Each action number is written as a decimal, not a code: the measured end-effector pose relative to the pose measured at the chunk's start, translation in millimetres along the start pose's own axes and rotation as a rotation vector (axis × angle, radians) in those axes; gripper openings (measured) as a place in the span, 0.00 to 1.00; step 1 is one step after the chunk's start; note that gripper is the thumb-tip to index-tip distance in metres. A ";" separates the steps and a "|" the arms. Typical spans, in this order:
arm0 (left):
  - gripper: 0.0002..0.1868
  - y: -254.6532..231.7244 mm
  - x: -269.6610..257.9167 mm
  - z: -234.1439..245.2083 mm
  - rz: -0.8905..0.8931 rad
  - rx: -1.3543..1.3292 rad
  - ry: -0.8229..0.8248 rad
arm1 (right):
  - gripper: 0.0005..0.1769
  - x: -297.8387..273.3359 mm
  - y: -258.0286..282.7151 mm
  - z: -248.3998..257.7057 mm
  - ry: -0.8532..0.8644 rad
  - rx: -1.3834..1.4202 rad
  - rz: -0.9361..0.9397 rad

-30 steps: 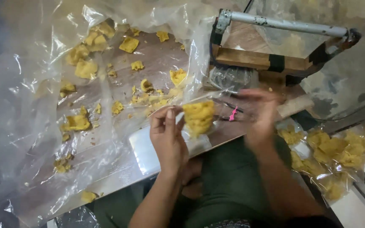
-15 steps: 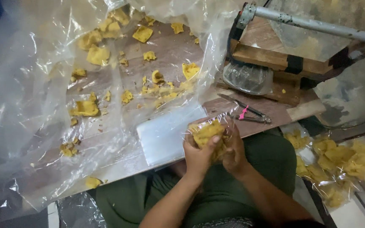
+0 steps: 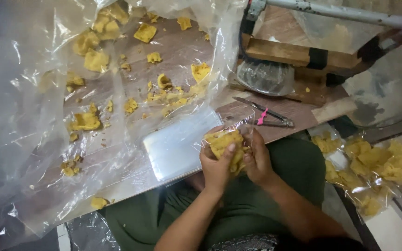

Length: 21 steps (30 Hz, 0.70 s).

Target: Manually packaging yellow food chunks into small plastic bags on a production floor.

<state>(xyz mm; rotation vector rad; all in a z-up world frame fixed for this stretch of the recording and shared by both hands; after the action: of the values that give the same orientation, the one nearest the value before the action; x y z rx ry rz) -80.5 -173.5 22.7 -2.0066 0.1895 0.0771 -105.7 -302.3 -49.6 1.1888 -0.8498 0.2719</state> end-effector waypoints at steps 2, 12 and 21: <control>0.40 5.2 1.0 4.3 0.117 0.051 -0.082 | 0.62 -11.0 -34.6 19.6 0.135 0.306 -0.073; 0.75 30.7 0.7 -0.1 -0.028 -0.052 0.439 | 0.37 -23.3 5.7 81.0 0.237 0.207 -0.322; 0.43 122.6 -10.3 18.6 0.080 0.207 0.432 | 0.38 -48.2 -14.7 157.8 0.199 0.185 -0.430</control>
<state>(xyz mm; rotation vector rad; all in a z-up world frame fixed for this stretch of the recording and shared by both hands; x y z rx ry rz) -110.7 -207.1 -93.2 -1.7871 0.5319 -0.3164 -197.9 -437.4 -75.7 1.4574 -0.3870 0.1142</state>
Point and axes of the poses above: each hand's wrist, its own x-axis towards the middle knuckle, its own z-axis out of the back of the hand, y = z × x, the point moved 1 cm from there along x, towards the middle knuckle, and after that the axes turned 5 degrees about z, right-handed, at the moved point
